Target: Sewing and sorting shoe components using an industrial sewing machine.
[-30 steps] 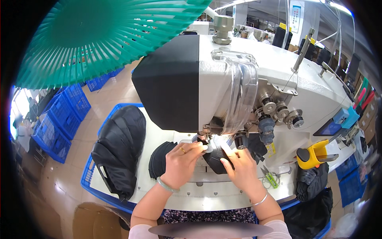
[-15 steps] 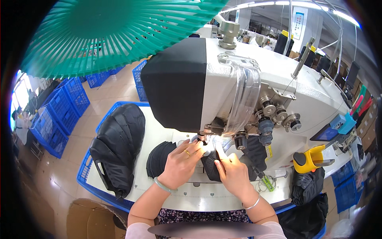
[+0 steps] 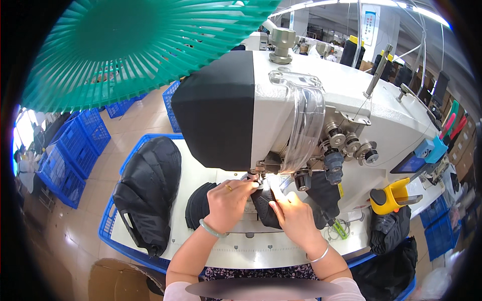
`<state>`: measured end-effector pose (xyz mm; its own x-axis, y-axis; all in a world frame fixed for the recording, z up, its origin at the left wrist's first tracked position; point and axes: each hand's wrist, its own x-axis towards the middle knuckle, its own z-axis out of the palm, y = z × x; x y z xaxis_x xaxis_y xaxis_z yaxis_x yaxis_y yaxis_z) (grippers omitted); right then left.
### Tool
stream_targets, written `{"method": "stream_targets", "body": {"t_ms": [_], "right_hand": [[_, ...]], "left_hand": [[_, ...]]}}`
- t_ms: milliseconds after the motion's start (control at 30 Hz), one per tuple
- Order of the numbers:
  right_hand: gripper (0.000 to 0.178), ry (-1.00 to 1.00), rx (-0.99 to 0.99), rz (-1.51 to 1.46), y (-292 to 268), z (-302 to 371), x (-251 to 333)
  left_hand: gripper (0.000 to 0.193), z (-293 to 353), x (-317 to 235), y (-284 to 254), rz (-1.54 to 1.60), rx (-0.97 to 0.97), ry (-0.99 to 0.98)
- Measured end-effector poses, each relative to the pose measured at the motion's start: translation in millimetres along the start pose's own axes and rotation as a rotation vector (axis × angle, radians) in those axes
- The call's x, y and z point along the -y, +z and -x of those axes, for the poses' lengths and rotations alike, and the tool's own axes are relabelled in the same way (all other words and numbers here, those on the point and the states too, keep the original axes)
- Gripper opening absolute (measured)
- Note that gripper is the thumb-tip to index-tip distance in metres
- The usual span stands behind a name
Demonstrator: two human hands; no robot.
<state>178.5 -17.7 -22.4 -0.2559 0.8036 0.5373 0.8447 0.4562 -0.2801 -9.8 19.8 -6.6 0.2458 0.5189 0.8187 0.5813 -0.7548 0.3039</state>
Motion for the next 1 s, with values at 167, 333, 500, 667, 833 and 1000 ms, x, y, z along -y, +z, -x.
{"method": "stream_targets", "body": {"t_ms": [167,333,500,667,833,1000], "right_hand": [[0.054,0.005,0.024,-0.031,-2.3,-0.2,1.9],[0.055,0.006,0.068,-0.081,-4.6,-2.0,5.1],[0.054,0.02,0.085,-0.082,-4.7,-1.5,7.1],[0.048,0.03,0.014,-0.073,-0.5,-2.2,8.2],[0.054,0.02,0.029,-0.043,3.4,-2.1,8.2],[0.043,0.072,0.015,-0.019,-1.4,-3.2,16.6]], "left_hand": [[0.019,5.6,-3.9,11.5,-0.044,-0.115,0.041],[0.026,2.4,-1.9,3.2,-0.107,-0.075,0.238],[0.034,0.4,2.5,-0.2,-0.036,0.006,0.224],[0.032,-2.2,2.2,0.5,-0.073,0.018,0.226],[0.029,-1.1,9.0,-1.7,-0.059,0.035,0.226],[0.019,-2.2,15.3,0.3,0.192,0.033,-0.059]]}}
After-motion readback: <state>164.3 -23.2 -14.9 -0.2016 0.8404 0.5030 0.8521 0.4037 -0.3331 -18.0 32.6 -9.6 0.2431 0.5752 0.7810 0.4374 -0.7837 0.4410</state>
